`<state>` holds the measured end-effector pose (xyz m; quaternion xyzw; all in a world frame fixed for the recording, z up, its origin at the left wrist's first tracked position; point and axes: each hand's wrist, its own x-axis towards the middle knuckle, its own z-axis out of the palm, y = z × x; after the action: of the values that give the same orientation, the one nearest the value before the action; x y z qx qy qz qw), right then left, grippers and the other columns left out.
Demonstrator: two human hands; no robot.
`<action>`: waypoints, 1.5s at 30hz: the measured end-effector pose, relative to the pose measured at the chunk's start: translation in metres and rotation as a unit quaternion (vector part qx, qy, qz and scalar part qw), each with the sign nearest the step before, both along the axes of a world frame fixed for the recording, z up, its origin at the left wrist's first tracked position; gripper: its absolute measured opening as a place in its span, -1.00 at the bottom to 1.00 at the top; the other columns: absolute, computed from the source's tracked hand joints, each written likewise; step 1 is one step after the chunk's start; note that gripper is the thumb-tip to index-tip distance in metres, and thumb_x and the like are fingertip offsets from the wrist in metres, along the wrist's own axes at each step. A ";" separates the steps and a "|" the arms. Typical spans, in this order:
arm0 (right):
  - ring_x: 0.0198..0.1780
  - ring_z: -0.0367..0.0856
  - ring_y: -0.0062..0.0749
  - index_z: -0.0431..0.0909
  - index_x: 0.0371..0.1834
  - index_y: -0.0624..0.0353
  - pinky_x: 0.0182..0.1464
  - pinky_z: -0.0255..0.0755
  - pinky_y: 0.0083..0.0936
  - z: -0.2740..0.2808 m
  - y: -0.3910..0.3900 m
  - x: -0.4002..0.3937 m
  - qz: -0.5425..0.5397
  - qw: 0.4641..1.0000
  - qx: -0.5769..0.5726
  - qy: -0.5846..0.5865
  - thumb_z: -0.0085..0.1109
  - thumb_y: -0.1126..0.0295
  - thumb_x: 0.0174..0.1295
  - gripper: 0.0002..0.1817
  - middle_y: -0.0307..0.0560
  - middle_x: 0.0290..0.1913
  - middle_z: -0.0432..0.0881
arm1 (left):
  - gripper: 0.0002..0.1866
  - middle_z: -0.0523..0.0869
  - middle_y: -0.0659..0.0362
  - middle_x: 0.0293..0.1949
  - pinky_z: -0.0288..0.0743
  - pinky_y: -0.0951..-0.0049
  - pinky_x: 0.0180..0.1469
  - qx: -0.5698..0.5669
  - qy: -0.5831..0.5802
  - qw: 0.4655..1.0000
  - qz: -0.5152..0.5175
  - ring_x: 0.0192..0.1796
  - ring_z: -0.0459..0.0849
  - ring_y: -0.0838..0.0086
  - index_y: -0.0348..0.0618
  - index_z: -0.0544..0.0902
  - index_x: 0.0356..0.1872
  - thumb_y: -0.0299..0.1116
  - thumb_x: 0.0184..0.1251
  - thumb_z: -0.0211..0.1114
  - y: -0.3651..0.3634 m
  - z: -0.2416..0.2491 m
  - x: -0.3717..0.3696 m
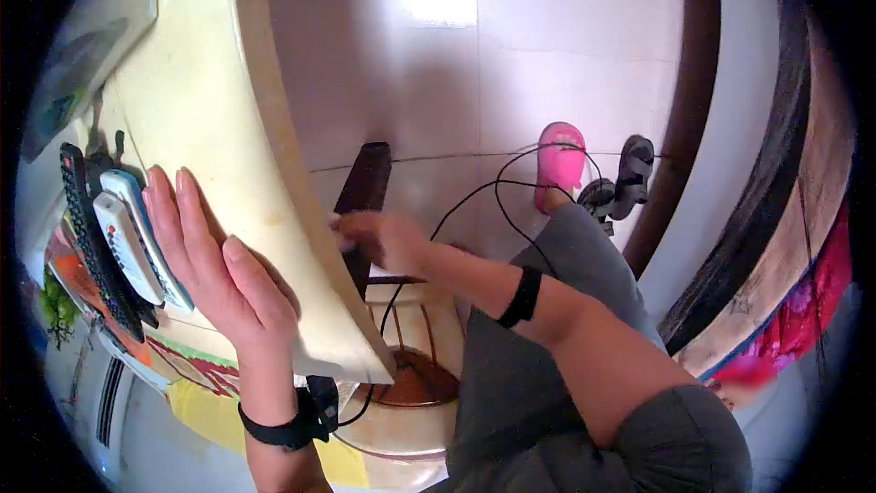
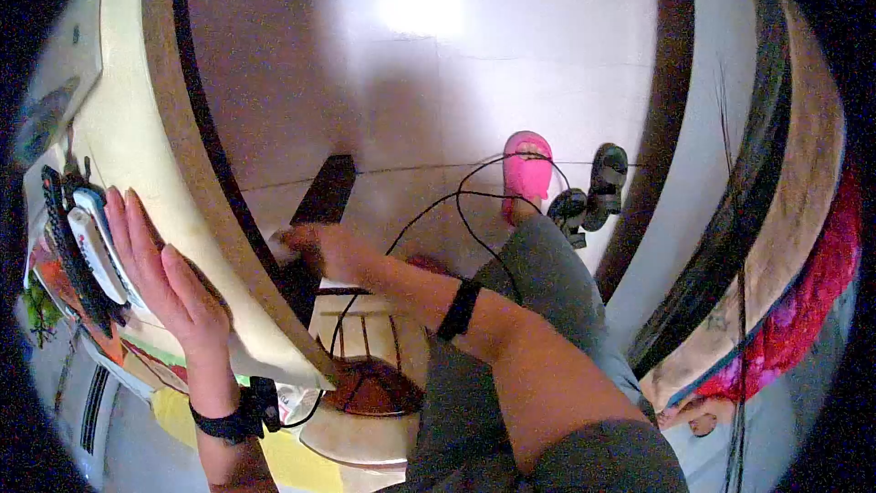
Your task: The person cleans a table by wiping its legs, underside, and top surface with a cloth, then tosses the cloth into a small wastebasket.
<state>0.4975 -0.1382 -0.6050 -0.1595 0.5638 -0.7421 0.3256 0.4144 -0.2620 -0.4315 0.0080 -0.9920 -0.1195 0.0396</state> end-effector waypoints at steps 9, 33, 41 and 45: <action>0.34 0.18 -0.03 0.39 0.11 0.29 0.41 -0.19 -0.06 -0.013 0.004 -0.019 0.209 0.967 -0.136 0.045 -0.15 0.46 0.14 -0.58 0.15 0.25 0.32 | -0.37 0.17 -0.18 0.33 -0.12 0.09 0.39 -0.016 -0.038 0.999 0.017 0.40 0.06 0.01 -0.38 0.21 0.28 -0.03 0.39 -0.27 -0.004 0.002 0.000; 0.13 0.39 0.10 0.42 0.02 0.28 0.17 0.25 -0.14 -0.024 0.006 0.006 0.064 0.991 -0.105 0.055 -0.21 0.33 0.32 -0.67 0.19 0.09 0.45 | -0.40 0.14 -0.16 0.34 -0.17 -0.01 0.39 -0.043 -0.050 0.997 0.026 0.40 0.04 -0.03 -0.33 0.12 0.31 -0.12 0.35 -0.27 0.002 0.005 0.004; -0.24 0.58 -0.11 0.52 -0.07 0.20 -0.16 0.44 -0.37 -0.186 -0.025 0.018 -0.146 0.953 0.241 -0.111 0.08 0.32 0.21 -0.73 0.06 -0.22 0.62 | -0.37 0.12 -0.14 0.35 -0.22 0.08 0.41 -0.032 -0.031 0.997 0.057 0.42 0.00 0.04 -0.40 0.10 0.31 -0.10 0.38 -0.29 0.005 0.002 0.011; -0.21 0.56 -0.20 0.54 -0.07 0.13 -0.14 0.42 -0.37 -0.178 -0.010 0.018 -0.104 0.893 0.377 -0.224 0.07 0.36 0.17 -0.73 0.07 -0.22 0.60 | -0.37 0.09 -0.12 0.36 -0.24 0.09 0.42 -0.046 -0.068 0.996 0.026 0.43 -0.03 0.05 -0.41 0.10 0.30 -0.09 0.37 -0.28 -0.001 0.009 0.008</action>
<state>0.5159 -0.1481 -0.7831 0.2053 0.7268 -0.5195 0.3996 0.4225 -0.2631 -0.4228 0.0403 -0.9963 -0.0720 -0.0250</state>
